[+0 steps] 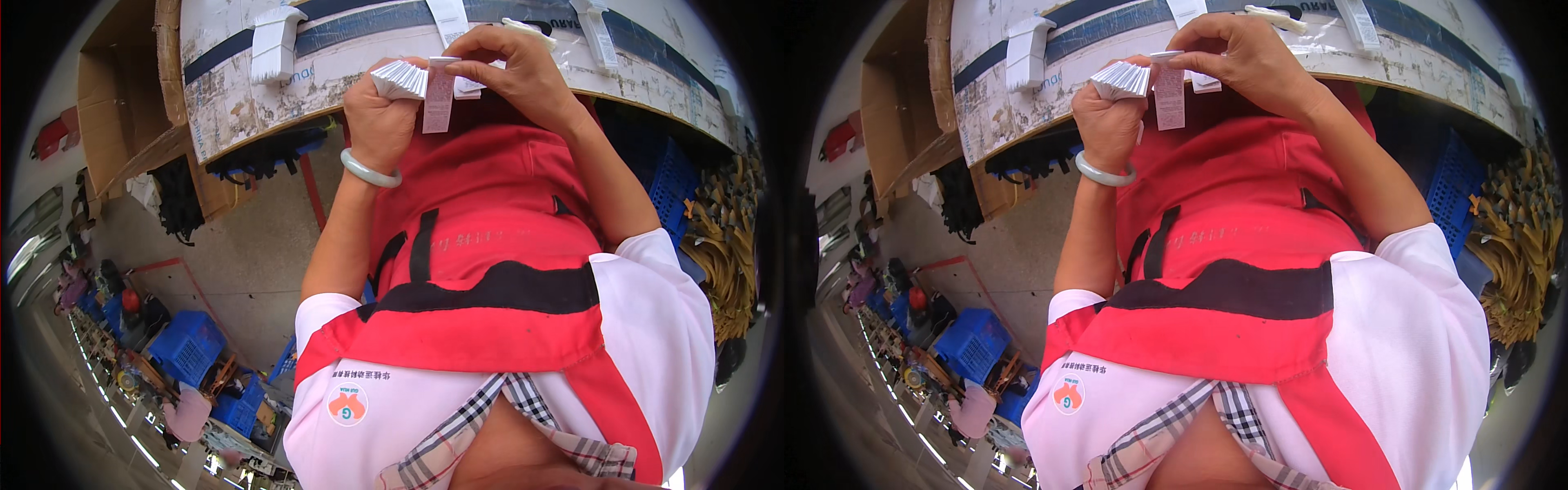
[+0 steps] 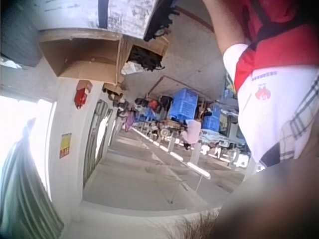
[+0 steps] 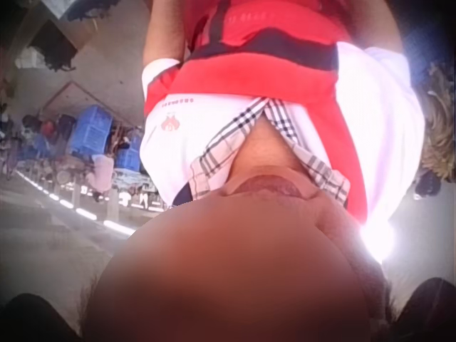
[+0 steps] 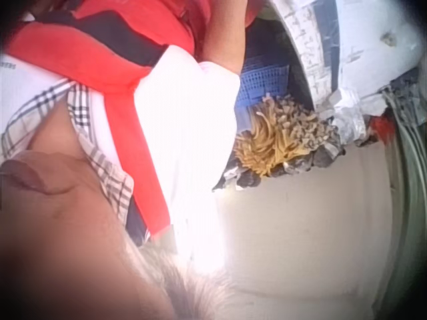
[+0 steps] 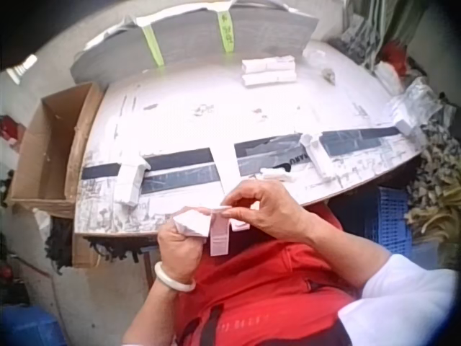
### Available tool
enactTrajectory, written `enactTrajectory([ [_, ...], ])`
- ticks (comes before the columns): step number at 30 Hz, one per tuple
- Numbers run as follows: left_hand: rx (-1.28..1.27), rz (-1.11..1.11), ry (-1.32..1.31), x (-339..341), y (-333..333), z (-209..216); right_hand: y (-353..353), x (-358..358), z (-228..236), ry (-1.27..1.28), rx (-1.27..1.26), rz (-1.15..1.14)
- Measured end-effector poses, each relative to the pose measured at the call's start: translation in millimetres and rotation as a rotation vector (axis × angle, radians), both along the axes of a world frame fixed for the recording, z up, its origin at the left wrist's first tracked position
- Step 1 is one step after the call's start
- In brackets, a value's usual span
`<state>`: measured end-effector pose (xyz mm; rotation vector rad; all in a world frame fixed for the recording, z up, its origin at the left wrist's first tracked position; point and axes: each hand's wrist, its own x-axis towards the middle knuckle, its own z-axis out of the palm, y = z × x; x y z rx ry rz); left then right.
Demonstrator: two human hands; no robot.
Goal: Handling and organizing small white labels at a factory workstation.
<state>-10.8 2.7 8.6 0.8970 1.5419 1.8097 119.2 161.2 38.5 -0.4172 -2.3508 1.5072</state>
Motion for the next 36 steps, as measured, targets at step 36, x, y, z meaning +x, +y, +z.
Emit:
enactTrajectory([
  [36, -0.133, -0.329, -0.760, 16, -4, -7, 24, -26, -24, 0.001, 0.558, -0.269],
])
